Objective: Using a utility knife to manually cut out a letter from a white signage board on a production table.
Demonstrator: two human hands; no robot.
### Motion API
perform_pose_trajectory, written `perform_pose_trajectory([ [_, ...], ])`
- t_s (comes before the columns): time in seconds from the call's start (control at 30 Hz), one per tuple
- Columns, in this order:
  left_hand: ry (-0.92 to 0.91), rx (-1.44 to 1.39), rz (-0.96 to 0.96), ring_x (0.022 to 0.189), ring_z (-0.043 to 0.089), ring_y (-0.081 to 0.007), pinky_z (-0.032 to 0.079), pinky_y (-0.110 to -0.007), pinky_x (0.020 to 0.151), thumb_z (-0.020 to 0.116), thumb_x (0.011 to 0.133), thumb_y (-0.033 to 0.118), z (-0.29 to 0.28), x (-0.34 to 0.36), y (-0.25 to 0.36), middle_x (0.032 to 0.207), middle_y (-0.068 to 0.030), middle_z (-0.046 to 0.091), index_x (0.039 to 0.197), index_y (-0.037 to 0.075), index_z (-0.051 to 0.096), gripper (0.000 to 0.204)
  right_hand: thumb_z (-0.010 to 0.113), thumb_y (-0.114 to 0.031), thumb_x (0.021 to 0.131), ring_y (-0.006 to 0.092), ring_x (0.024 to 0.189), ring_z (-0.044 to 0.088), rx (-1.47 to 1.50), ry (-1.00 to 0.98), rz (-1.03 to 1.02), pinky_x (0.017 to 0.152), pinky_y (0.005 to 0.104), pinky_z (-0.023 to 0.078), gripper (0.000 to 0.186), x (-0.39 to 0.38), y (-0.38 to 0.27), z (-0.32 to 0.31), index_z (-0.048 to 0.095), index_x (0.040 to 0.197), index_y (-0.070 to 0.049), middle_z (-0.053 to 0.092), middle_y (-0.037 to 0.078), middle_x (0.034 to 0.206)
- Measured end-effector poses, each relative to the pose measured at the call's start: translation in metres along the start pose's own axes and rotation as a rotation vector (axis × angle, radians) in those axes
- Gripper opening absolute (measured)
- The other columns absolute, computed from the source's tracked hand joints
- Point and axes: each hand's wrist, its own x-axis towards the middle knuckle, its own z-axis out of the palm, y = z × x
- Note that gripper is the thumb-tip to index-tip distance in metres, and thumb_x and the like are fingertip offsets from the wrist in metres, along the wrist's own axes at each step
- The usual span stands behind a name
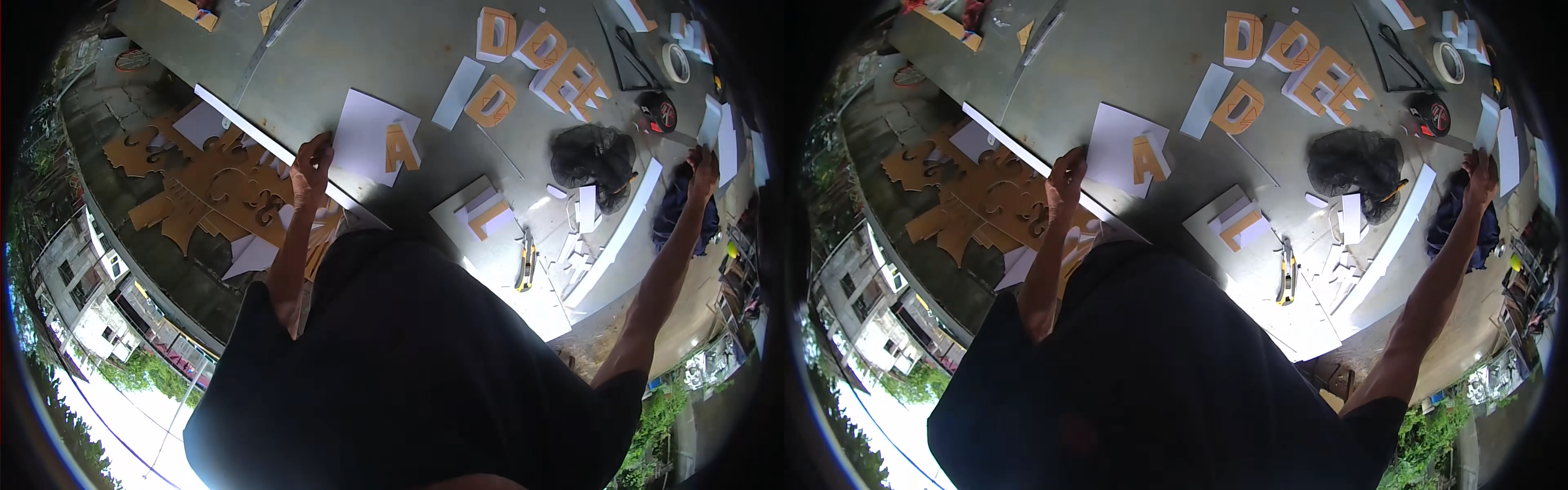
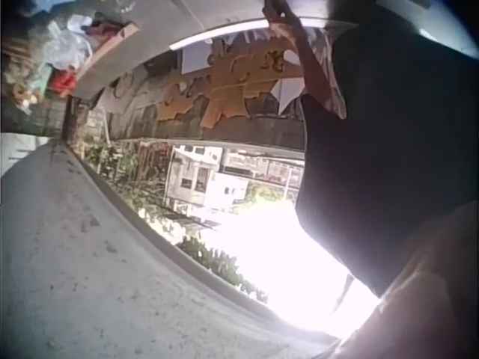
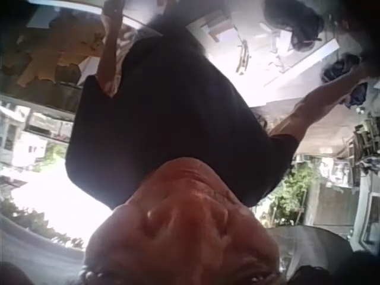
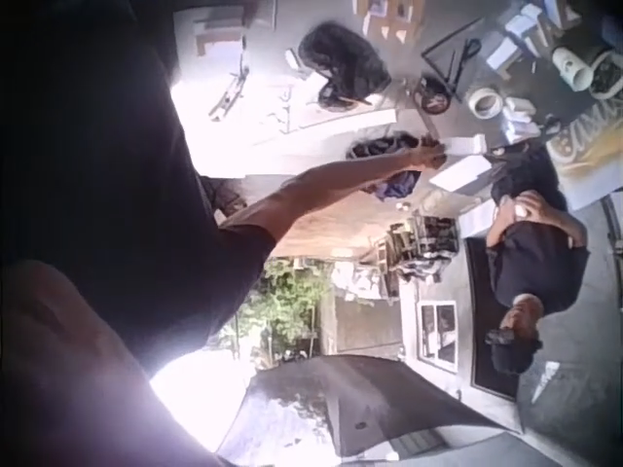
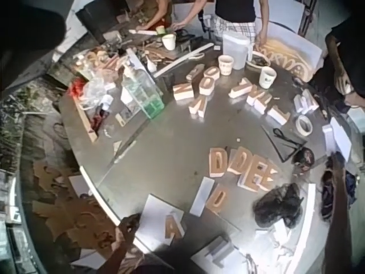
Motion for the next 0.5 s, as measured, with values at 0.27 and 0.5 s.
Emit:
perform_pose_trajectory([
  [0.27,-0.105,-0.445,-0.112,0.094,0.069,-0.0168,0.056,-0.032,0.083,0.063,0.1,0.023,-0.033,0.032,0.044,0.109,-0.0108,0.074,0.129,0.002,0.066,0.036,0.057,-0.01,0.102,0.0156,0.081,0.062,-0.334,-0.644,-0.539,0.073,0.0289,0.051,0.031,-0.29,-0.169,0.163,0.057,0.132,-0.004,0.066,0.009,0.1],
  [0.5,-0.471,-0.711,-0.029,0.111,0.069,-0.0259,0.055,-0.041,0.092,0.062,0.102,0.037,-0.052,0.047,0.094,0.124,-0.0147,0.071,0.133,0.001,0.063,0.048,0.063,-0.002,0.09,0.0262,0.097,0.066,-0.581,-0.832,-1.257,0.073,0.0411,0.057,0.024,-0.396,-0.186,0.328,0.058,0.112,-0.009,0.061,0.005,0.099],
])
